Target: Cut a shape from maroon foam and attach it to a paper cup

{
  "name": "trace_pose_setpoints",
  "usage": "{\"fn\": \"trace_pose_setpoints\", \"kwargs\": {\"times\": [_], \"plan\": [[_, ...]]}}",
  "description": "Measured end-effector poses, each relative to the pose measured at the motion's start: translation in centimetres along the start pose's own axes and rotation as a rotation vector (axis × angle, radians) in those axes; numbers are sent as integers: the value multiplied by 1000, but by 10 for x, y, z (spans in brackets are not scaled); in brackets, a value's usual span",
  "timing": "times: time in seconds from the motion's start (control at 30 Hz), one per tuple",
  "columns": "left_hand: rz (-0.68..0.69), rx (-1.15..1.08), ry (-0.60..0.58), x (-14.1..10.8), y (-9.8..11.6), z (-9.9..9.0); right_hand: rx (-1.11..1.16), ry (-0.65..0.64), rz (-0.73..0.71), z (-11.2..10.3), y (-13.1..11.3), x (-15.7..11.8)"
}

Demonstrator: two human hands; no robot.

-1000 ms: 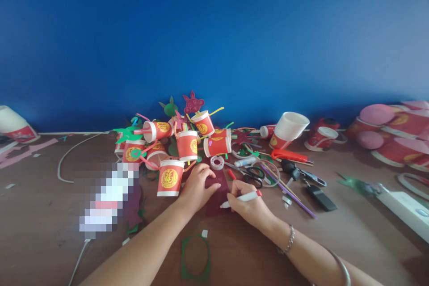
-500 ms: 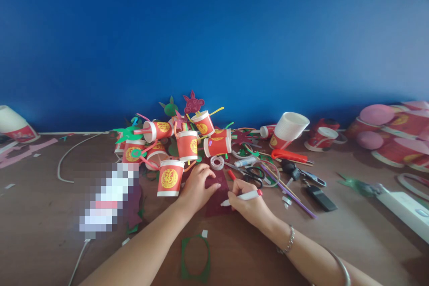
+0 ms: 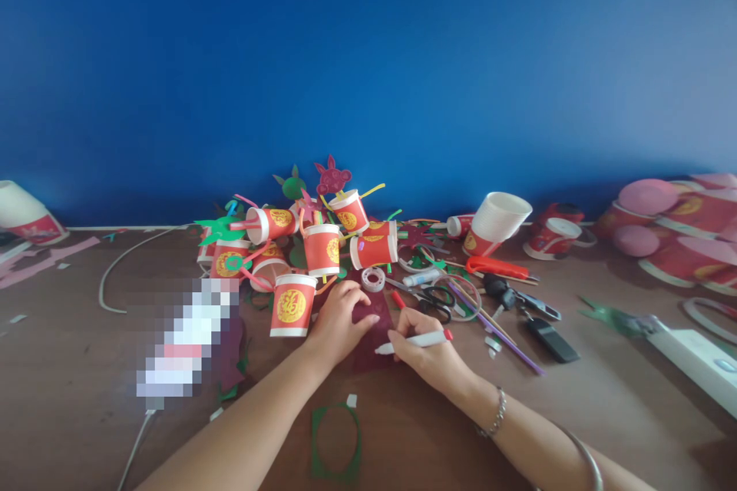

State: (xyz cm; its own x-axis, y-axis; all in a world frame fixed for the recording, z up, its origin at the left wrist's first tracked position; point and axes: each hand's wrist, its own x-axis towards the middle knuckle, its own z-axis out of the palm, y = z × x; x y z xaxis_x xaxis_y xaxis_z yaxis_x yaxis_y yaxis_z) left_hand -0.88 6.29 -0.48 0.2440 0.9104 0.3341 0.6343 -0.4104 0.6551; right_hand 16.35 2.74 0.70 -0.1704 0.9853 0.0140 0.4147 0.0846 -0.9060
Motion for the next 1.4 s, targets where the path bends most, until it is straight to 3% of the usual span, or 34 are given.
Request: {"fn": "trace_pose_setpoints", "kwargs": {"times": [0.87,1.4], "plan": [[6,-1,-7,0,1,0,-48,-111,-53,-1,-3,-1],[7,-6,-5,0,1,-1,-44,-94,-40,0,-4,0]]}}
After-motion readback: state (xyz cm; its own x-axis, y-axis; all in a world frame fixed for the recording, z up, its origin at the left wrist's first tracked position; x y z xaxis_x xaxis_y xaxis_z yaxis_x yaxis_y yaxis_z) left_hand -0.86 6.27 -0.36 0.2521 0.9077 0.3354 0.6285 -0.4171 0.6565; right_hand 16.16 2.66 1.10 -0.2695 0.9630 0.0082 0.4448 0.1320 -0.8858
